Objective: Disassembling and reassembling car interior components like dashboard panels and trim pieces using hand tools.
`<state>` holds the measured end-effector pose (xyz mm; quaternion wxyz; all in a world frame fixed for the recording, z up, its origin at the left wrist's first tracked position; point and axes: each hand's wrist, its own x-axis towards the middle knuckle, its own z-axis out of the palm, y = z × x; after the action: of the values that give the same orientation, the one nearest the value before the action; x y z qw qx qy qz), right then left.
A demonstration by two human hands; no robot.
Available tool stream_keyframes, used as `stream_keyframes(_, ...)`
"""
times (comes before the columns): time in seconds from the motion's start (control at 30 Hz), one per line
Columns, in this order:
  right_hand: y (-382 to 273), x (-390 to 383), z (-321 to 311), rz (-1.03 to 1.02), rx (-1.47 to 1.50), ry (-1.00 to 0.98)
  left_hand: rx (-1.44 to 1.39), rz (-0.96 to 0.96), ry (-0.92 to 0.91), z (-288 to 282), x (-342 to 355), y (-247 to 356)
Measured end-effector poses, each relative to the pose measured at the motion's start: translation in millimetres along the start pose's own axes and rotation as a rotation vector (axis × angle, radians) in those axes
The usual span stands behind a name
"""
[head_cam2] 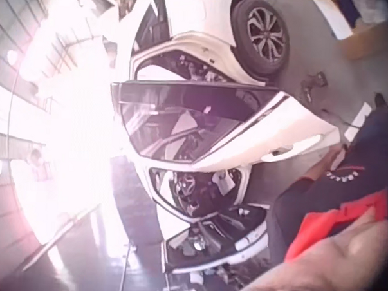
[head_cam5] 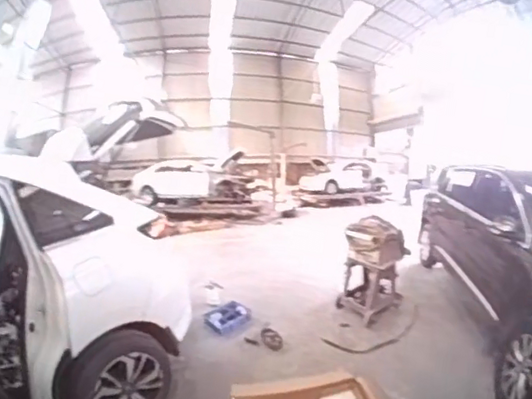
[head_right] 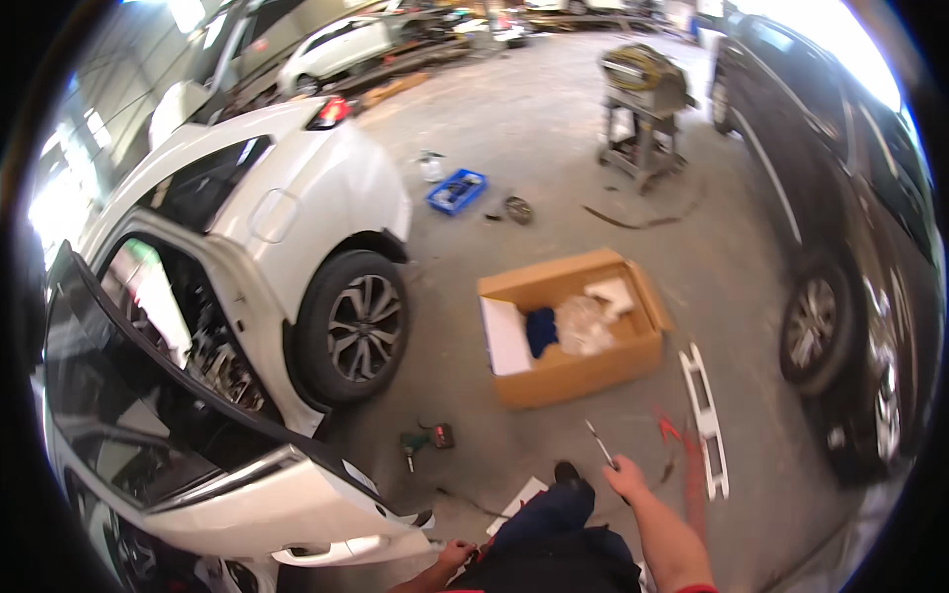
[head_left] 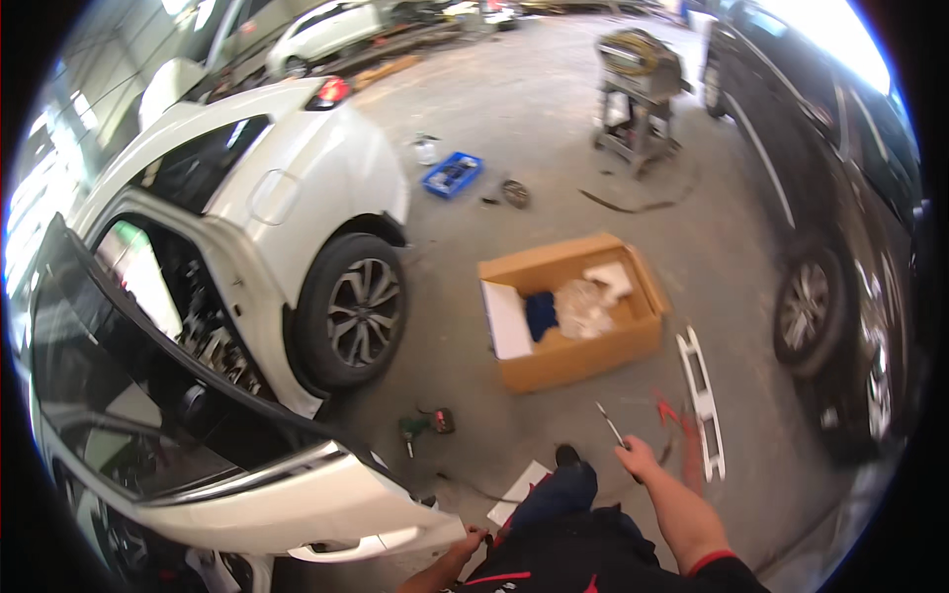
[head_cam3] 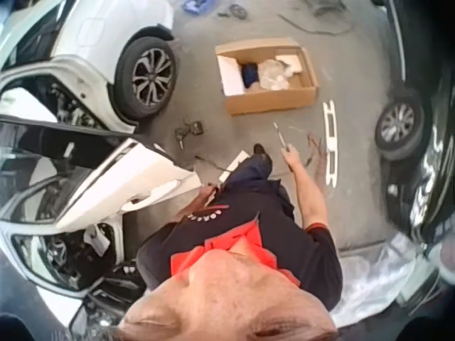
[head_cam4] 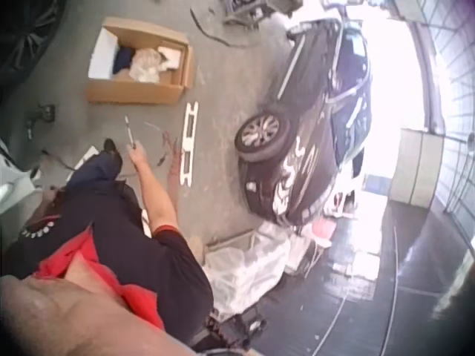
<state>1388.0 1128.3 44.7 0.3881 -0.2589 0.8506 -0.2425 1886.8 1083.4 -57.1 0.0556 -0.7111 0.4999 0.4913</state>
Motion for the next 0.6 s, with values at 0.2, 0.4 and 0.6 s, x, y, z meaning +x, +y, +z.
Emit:
stream_keyframes(0.2,119,110,-58,-0.077,-0.116,0.102,-0.318,0.086,0.081,4,-24,133)
stream_keyframes(0.4,151,193,-120,0.068,-0.323,-0.105,-0.508,-0.153,0.192,42,-49,164)
stream_keyframes(0.6,-35,335,-90,-0.085,-0.724,-0.457,-1.029,-0.284,0.455,61,-27,220)
